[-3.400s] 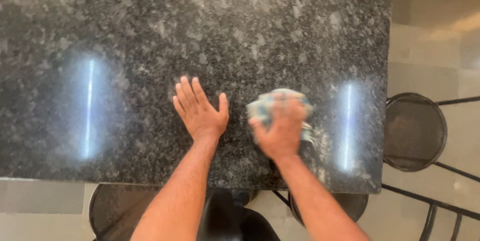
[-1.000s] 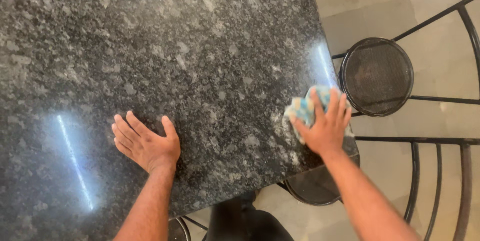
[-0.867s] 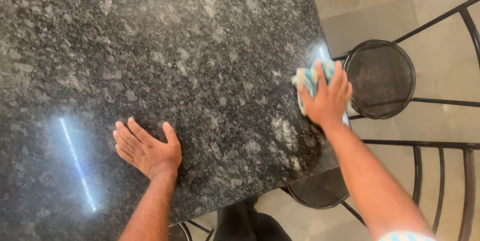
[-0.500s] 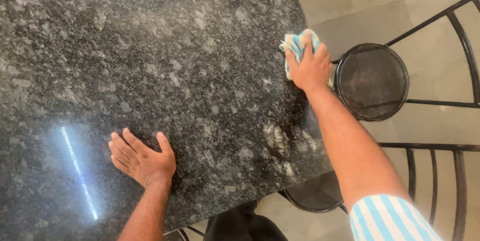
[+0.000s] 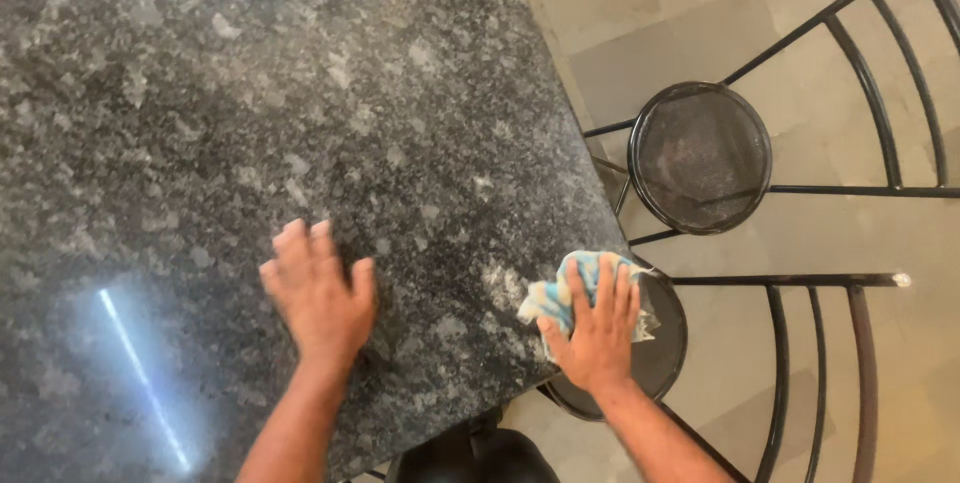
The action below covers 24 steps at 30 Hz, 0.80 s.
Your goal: The person holds a checkered cleaning cloth and wipes the dark granite tabletops of tables in a seating area, moving between tables and wiping different sections of each surface by hand.
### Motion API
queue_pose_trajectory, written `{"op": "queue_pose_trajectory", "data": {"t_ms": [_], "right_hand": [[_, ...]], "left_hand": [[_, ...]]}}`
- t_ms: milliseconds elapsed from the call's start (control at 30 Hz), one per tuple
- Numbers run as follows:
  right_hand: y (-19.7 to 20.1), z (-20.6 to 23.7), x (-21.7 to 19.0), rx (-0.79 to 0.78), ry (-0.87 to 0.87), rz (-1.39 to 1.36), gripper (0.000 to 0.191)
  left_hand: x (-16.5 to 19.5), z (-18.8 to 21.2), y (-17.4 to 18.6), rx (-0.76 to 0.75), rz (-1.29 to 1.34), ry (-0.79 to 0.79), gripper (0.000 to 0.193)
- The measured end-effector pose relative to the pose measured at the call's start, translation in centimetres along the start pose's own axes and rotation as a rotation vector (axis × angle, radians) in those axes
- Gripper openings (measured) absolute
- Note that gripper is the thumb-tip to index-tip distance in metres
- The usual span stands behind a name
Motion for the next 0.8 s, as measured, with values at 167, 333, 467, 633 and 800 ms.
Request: {"op": "queue_pose_trajectory", "data": {"t_ms": [167, 333, 467, 633, 800], "right_hand": [[-1.1, -4.6, -0.2, -0.016, -0.067, 0.078, 0.073], [-4.3, -14.1, 0.4, 0.15, -0.008, 0.036, 0.08], [-8.0, -22.8, 0.7, 0.169, 0.017, 0.035, 0.08], [-14.0, -35.3, -0.2, 0.197, 0.013, -0.01, 0.077], [-17.9, -42.4, -1.3, 0.175, -0.007, 0.01, 0.076]], "left_hand": [[9.1, -5.8, -3.8, -0.057, 0.075, -0.019, 0.085], [12.2, -7.5, -5.7, -0.053, -0.001, 0.107, 0.097], [12.0, -7.8, -6.0, -0.103, -0.012, 0.132, 0.1], [11.6, -8.6, -6.5, -0.104, -0.027, 0.133, 0.101], [11.4, -9.0, -6.4, -0.151, -0.026, 0.159, 0.101]]}}
Point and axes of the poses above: each hand's wrist, its own z-axis away from the middle knuckle, its own y-axis out of the back of the hand, x = y × z, the point moved 1 cm from there along -z, towards the middle knuckle, and after that the axes turned 4 degrees about x, right-handed, at the moved point
